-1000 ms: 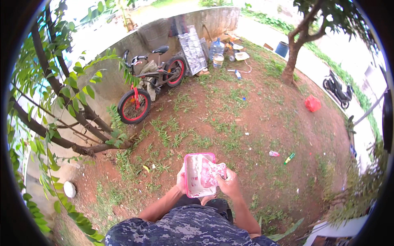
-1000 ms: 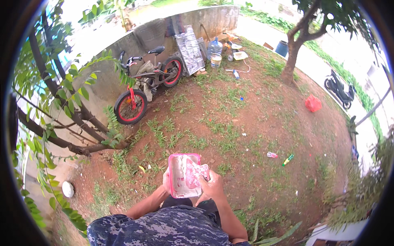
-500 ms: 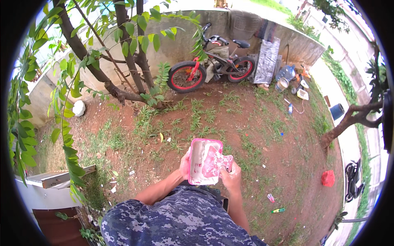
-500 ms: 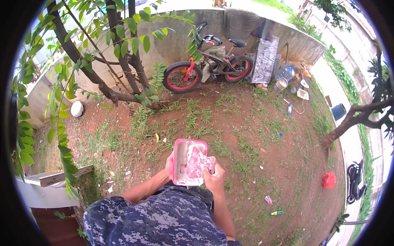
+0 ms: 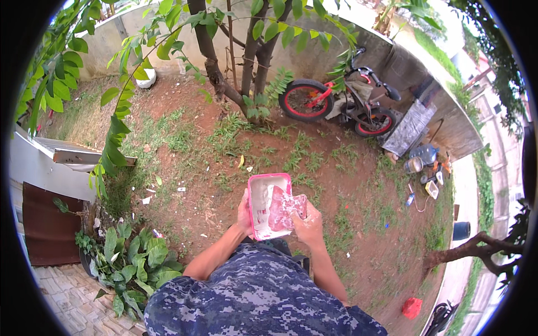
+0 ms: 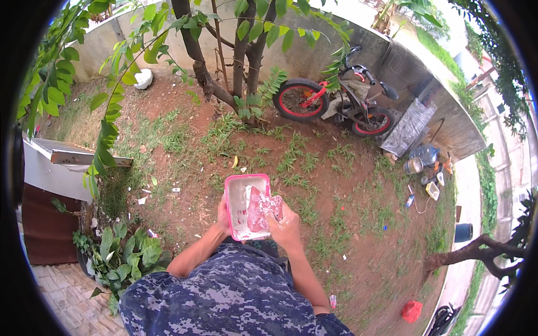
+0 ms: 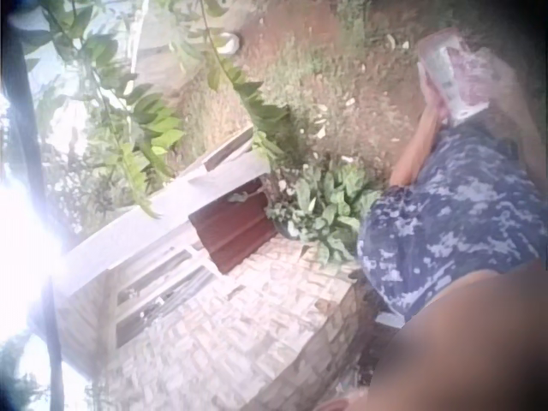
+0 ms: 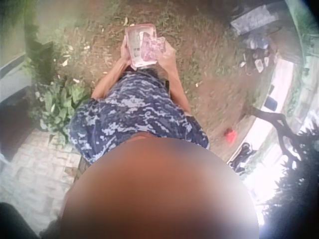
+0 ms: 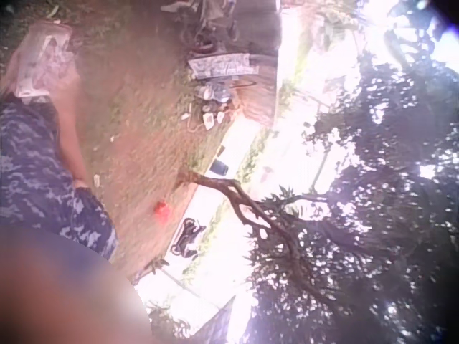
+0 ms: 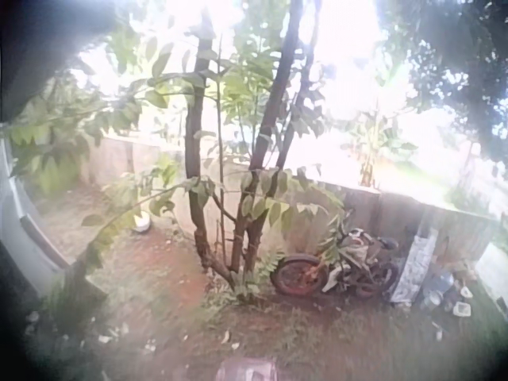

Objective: The person scoops white plaster from a pink container using a trowel and applies it to a curved concrete wall. They walk around the yard to reach different sections, spread the plaster, and smooth the surface with the trowel and a cloth.

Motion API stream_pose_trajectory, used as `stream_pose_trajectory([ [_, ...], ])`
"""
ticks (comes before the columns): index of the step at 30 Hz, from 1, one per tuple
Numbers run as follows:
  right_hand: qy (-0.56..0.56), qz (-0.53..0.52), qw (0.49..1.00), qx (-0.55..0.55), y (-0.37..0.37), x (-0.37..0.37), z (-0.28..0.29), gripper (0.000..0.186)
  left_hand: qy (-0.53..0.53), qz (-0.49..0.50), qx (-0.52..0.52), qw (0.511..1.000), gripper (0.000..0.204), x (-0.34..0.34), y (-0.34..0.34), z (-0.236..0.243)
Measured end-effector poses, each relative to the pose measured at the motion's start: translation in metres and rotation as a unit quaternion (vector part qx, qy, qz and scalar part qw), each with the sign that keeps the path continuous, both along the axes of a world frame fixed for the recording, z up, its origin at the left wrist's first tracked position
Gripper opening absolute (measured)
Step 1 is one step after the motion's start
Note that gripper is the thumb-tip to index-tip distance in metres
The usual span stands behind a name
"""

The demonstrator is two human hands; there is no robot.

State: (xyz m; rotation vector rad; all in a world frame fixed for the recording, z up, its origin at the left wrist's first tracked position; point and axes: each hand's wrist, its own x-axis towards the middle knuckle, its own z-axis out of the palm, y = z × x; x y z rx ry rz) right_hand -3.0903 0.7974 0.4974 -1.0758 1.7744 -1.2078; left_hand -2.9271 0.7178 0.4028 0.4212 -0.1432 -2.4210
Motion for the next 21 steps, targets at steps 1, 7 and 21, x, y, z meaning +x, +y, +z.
stream_pose_trajectory([
  [1,-0.012,0.011,1.000,0.009,-0.002,0.001,0.001,0.023,-0.010,0.017,-0.001,1.000,0.074,0.002,0.002,0.004],
  [7,-0.008,0.067,0.998,0.009,0.001,-0.002,0.005,0.020,-0.016,0.079,-0.049,0.996,0.079,-0.002,0.021,0.023],
  [21,-0.070,0.038,0.997,0.019,0.036,-0.021,0.014,0.025,-0.044,0.065,-0.046,0.996,0.074,-0.028,0.053,0.030],
])
